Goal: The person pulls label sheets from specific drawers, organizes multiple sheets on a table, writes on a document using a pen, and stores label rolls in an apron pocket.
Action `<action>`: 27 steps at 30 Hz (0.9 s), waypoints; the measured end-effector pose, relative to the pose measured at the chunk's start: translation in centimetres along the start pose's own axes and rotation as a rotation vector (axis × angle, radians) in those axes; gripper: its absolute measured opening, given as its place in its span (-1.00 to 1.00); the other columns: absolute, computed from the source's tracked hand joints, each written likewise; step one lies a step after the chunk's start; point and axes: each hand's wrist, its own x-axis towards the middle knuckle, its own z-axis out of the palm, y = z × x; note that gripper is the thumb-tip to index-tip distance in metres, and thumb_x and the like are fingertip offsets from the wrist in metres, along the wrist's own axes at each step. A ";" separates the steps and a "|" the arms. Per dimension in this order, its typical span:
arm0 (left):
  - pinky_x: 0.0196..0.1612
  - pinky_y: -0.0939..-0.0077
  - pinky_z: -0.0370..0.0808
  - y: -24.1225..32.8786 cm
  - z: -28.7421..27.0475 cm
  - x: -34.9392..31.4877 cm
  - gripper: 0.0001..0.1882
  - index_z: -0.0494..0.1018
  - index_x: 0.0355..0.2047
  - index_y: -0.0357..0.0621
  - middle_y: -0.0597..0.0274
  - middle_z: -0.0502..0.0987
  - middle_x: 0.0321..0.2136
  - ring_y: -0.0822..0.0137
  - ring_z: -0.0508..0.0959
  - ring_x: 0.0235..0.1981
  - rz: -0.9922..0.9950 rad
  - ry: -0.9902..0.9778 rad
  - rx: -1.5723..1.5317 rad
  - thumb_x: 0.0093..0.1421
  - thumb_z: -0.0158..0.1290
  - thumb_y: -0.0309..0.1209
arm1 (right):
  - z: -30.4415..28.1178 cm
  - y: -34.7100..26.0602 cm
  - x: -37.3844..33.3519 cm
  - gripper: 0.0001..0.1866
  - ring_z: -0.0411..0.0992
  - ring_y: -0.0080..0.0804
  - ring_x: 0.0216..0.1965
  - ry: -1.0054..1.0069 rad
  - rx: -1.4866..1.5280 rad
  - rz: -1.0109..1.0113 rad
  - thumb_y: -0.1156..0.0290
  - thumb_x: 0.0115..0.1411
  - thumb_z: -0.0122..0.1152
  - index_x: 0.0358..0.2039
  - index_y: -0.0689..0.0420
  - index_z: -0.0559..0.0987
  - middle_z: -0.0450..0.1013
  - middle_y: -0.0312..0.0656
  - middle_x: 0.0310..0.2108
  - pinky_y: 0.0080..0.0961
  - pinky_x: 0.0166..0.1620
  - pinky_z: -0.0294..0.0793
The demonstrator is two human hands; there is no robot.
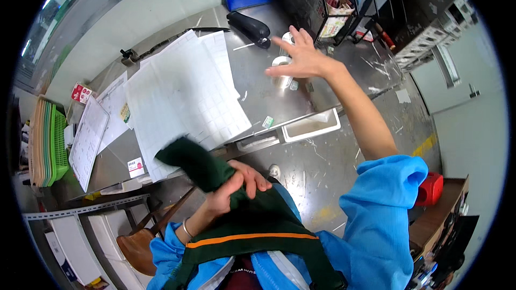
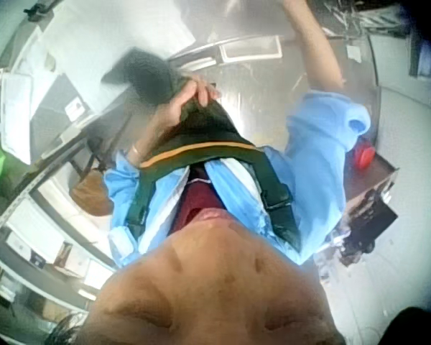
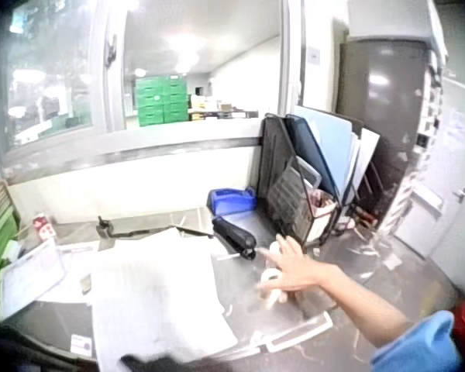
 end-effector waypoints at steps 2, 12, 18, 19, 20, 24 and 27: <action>-0.09 0.19 0.46 -0.4 0.6 1.5 -0.78 0.30 -0.09 -0.14 0.07 0.47 -0.30 0.19 0.47 -0.25 -0.209 0.335 -0.286 0.31 -0.19 -0.36 | -1.1 -1.1 0.1 -0.11 -0.22 0.26 0.28 -0.059 -0.063 -0.088 -0.27 -0.15 0.16 0.16 -0.04 0.30 -0.13 0.27 0.25 0.02 0.23 0.00; -0.02 0.22 0.46 -4.9 1.0 14.5 -0.60 0.20 0.09 -0.07 0.19 0.40 -0.01 0.15 0.42 0.03 -0.183 0.653 -0.487 0.35 -0.28 -0.15 | 1.2 -0.1 -4.6 -0.48 0.12 0.12 0.08 0.261 0.328 -0.114 -0.10 -0.06 0.22 -0.18 0.00 0.57 0.16 0.13 0.06 -0.09 0.07 0.24; -0.38 0.52 0.50 -3.4 1.0 16.1 -0.48 0.39 -0.09 -0.06 0.34 0.49 -0.28 0.43 0.51 -0.28 -0.184 0.675 -0.310 0.22 -0.14 0.11 | 3.3 -1.2 -6.3 -0.72 0.16 0.05 0.02 0.590 0.355 -0.136 0.16 0.00 0.27 -0.27 -0.02 0.60 0.24 0.05 -0.03 -0.17 0.00 0.26; -0.42 0.56 0.48 -3.4 0.6 16.0 -0.49 0.40 -0.11 -0.06 0.35 0.49 -0.31 0.45 0.50 -0.32 -0.185 0.657 -0.267 0.22 -0.12 0.10 | 3.7 -1.3 -6.6 -0.73 0.16 0.04 0.00 0.630 0.362 -0.163 0.20 -0.04 0.31 -0.31 -0.01 0.61 0.25 0.03 -0.06 -0.19 0.01 0.23; -0.46 0.60 0.46 -3.3 0.3 15.8 -0.50 0.41 -0.12 -0.06 0.36 0.50 -0.33 0.47 0.50 -0.35 -0.185 0.641 -0.223 0.21 -0.10 0.09 | 4.0 -1.2 -7.1 -0.74 0.16 0.02 0.01 0.616 0.394 -0.168 0.21 -0.03 0.30 -0.30 0.00 0.60 0.23 0.02 -0.05 -0.21 0.02 0.22; -0.61 0.60 0.40 -3.8 1.4 16.1 -0.68 0.36 -0.18 -0.08 0.31 0.47 -0.37 0.47 0.47 -0.48 -0.147 0.712 -0.169 0.11 0.12 -0.24 | 4.4 1.1 -7.4 -0.77 0.13 -0.08 0.06 0.558 0.683 -0.123 0.33 0.03 0.22 -0.26 0.05 0.57 0.13 0.01 0.04 -0.28 0.09 0.16; -0.60 0.57 0.38 -4.6 1.2 16.0 -0.66 0.37 -0.17 -0.06 0.33 0.47 -0.36 0.48 0.46 -0.45 -0.151 0.711 -0.224 0.07 0.14 -0.26 | 3.4 1.4 -6.4 -0.64 0.11 -0.08 0.12 0.484 0.729 -0.124 0.50 -0.04 0.13 -0.15 0.07 0.47 0.09 0.04 0.06 -0.32 0.13 0.14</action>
